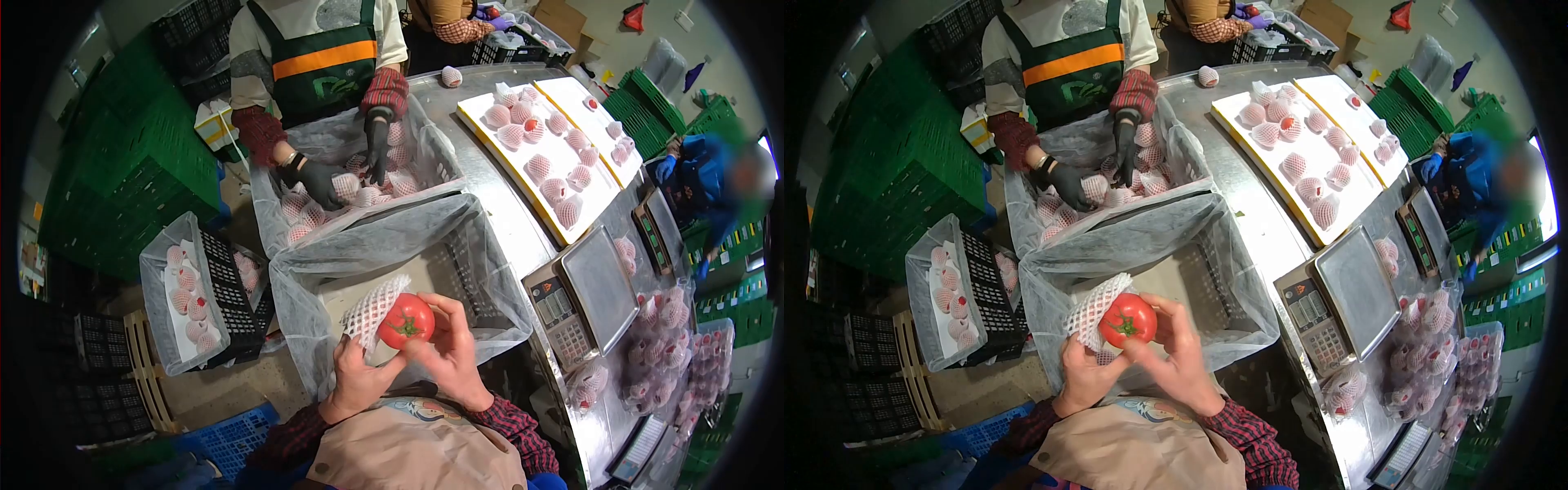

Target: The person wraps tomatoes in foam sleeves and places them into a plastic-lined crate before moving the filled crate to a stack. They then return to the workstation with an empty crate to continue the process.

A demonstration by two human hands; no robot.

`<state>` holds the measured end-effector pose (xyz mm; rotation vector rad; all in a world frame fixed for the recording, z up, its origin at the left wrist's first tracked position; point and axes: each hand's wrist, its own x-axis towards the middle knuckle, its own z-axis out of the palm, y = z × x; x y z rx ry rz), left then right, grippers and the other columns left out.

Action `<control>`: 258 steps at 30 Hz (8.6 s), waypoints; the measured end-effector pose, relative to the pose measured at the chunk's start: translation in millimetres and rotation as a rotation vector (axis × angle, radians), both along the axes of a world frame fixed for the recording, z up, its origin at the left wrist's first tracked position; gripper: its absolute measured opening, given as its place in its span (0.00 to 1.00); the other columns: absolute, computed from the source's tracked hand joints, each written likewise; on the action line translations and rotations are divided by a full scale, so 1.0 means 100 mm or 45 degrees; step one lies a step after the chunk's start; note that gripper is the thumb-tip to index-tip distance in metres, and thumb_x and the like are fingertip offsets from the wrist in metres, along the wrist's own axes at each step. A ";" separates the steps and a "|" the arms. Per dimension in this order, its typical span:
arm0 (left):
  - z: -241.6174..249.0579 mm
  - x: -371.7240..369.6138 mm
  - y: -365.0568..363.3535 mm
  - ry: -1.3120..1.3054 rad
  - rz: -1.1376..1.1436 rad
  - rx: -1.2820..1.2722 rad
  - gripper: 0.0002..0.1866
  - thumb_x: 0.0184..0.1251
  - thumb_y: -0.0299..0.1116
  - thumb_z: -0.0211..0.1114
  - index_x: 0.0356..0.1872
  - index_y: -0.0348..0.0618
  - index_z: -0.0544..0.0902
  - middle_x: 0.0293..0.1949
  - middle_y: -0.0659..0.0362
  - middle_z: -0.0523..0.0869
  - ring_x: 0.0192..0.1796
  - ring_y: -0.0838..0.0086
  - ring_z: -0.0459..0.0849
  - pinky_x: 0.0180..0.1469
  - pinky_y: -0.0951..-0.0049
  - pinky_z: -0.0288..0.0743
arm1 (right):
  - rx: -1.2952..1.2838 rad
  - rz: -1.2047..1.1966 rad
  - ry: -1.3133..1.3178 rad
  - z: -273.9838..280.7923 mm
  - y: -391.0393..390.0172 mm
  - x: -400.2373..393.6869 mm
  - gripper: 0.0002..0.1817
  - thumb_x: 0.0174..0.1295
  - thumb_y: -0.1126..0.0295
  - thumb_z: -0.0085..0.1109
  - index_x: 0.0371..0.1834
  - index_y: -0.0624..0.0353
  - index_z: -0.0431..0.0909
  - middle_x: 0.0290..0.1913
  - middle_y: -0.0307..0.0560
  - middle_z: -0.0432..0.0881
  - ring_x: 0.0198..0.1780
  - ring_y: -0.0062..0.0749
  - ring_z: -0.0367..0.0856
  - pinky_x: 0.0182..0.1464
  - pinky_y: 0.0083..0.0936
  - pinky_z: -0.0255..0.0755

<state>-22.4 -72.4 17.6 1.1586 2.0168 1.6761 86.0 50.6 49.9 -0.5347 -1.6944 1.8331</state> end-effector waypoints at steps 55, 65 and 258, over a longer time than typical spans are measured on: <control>-1.50 -2.43 -2.98 0.127 1.446 -0.419 0.29 0.64 0.30 0.74 0.65 0.38 0.75 0.60 0.47 0.81 0.64 0.61 0.80 0.63 0.64 0.77 | -0.035 0.096 -0.389 -0.21 -0.07 -0.01 0.07 0.72 0.72 0.64 0.41 0.63 0.77 0.31 0.38 0.80 0.32 0.20 0.79 0.36 0.19 0.72; -0.37 -1.43 -1.08 0.335 0.596 -0.215 0.11 0.69 0.21 0.62 0.51 0.35 0.83 0.47 0.47 0.87 0.50 0.55 0.87 0.53 0.64 0.81 | 0.853 0.074 -0.861 -1.10 0.09 0.33 0.03 0.63 0.79 0.62 0.39 0.64 0.81 0.31 0.57 0.82 0.30 0.46 0.84 0.35 0.35 0.76; -1.53 -0.36 -1.66 -0.498 0.862 -0.768 0.25 0.66 0.25 0.56 0.66 0.40 0.69 0.43 0.36 0.87 0.50 0.38 0.86 0.50 0.42 0.79 | 0.971 0.068 -1.185 -0.83 1.54 0.96 0.31 0.73 0.55 0.61 0.61 0.77 0.75 0.52 0.73 0.83 0.52 0.57 0.81 0.59 0.43 0.74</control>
